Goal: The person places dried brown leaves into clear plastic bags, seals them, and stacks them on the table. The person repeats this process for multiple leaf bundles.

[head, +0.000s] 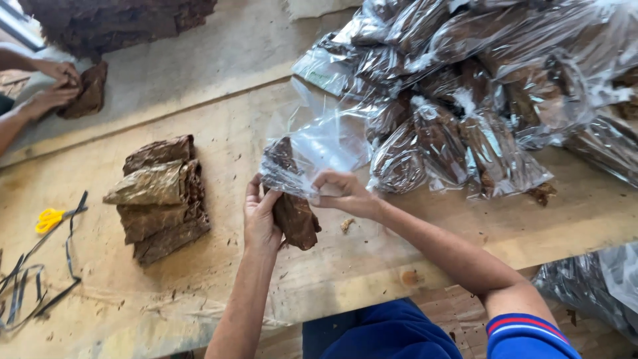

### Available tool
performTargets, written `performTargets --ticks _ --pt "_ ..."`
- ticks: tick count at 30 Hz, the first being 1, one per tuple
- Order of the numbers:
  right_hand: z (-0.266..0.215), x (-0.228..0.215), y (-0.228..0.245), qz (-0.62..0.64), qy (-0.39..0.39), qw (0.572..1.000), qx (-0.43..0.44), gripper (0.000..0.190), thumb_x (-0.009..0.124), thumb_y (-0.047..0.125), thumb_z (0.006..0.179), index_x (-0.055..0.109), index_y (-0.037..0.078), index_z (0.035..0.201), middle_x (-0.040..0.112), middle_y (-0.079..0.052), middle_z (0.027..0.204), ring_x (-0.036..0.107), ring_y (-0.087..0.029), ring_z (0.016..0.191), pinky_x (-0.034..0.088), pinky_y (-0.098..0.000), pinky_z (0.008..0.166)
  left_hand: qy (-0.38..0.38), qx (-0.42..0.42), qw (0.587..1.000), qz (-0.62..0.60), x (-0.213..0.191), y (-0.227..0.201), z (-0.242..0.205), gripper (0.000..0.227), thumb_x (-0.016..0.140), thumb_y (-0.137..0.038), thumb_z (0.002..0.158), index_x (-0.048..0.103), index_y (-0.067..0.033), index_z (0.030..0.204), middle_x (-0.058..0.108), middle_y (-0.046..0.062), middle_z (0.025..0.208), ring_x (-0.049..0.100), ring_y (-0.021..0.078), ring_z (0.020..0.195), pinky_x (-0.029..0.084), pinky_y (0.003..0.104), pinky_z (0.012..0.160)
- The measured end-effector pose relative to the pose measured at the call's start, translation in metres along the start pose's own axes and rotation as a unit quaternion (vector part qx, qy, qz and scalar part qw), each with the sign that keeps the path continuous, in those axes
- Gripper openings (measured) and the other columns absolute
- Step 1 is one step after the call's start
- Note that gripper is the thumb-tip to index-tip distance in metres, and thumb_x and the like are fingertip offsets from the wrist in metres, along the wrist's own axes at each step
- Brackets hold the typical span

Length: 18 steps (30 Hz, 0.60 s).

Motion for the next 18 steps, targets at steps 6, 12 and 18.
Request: performTargets --ticks 6,12,18 --pt "-0.016 0.023 -0.027 0.181 -0.021 0.962 0.202 0.05 0.087 0.02 0.084 0.055 0.008 0.12 0.059 -0.003 0.1 0.062 -0.014 0.095 0.054 -0.0297 0.079 -0.024 0.026 0.997 0.074 -0.012 0.018 0.019 0.04 0.075 0.004 0.086 0.061 -0.0147 0.118 0.072 0.008 0.087 0.074 0.0212 0.077 0.065 0.034 0.071" --pt "-0.012 0.025 -0.024 0.241 -0.103 0.939 0.221 0.046 0.086 0.017 0.086 0.051 0.012 0.116 0.053 0.004 0.098 0.063 -0.008 0.091 0.058 -0.0206 0.075 -0.009 0.097 0.981 0.166 0.007 0.0 0.012 0.042 0.08 0.004 0.084 0.058 -0.0137 0.116 0.07 0.006 0.086 0.069 0.014 0.078 0.063 0.031 0.074" --pt "-0.014 0.02 -0.033 0.237 -0.106 0.945 0.2 0.05 0.083 0.018 0.082 0.04 0.019 0.106 0.055 -0.005 0.104 0.057 -0.015 0.096 0.053 -0.0278 0.079 -0.008 0.044 0.983 0.176 0.018 -0.002 0.009 0.033 0.078 -0.009 0.09 0.049 -0.0183 0.102 0.071 0.012 0.093 0.067 0.0131 0.08 0.057 0.027 0.072"
Point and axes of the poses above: each hand's wrist, its own z-axis towards the middle knuckle, its own x-axis out of the palm, y = z × x, the point moved 5 cm from there along z, towards the middle knuckle
